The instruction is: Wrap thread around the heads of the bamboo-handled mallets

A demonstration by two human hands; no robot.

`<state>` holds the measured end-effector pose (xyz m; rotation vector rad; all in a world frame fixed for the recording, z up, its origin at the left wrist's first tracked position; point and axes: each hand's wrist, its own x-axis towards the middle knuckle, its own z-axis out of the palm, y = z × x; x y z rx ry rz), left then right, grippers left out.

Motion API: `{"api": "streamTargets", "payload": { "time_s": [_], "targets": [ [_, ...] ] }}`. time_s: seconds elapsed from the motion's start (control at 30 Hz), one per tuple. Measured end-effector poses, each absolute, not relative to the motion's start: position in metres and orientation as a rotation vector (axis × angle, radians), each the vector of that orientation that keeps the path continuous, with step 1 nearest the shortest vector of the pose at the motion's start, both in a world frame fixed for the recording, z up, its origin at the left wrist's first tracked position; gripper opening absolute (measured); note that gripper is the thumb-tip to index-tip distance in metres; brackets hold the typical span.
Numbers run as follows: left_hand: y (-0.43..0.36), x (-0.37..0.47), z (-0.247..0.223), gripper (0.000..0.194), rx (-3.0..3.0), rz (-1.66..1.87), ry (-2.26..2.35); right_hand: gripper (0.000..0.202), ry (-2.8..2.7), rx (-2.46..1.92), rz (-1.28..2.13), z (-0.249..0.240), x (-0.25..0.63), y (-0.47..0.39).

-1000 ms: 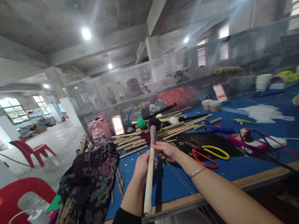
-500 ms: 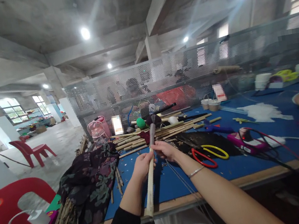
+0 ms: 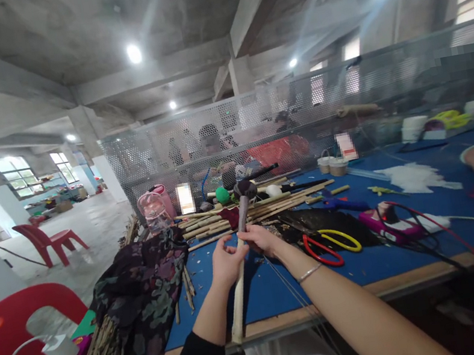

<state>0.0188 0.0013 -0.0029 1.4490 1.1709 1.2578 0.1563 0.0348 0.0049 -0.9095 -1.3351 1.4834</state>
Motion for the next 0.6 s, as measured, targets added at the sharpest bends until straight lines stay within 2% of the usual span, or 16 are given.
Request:
{"api": "streamTargets", "payload": {
  "time_s": [0.07,0.13,0.23,0.37,0.5,0.6],
  "targets": [
    [-0.001,0.021,0.002,0.090,1.298,1.243,1.018,0.038,-1.300,-0.852,1.533,0.008,0.158,0.033],
    [-0.003,0.023,0.007,0.096,1.168,1.174,0.911,0.039,-1.281,-0.807,1.588,0.009,0.159,0.033],
    [-0.005,0.022,0.009,0.083,1.098,1.051,0.888,0.039,-1.308,-0.812,1.587,0.007,0.160,0.033],
    [-0.004,0.019,0.001,0.064,1.341,1.030,1.016,0.037,-1.353,-0.870,1.501,0.003,0.156,0.034],
    [0.001,0.018,-0.004,0.068,1.427,1.219,1.167,0.037,-1.354,-0.884,1.459,0.002,0.154,0.035],
    [0.001,0.020,0.001,0.074,1.324,1.200,1.043,0.036,-1.334,-0.871,1.489,0.001,0.157,0.037]
  ]
}}
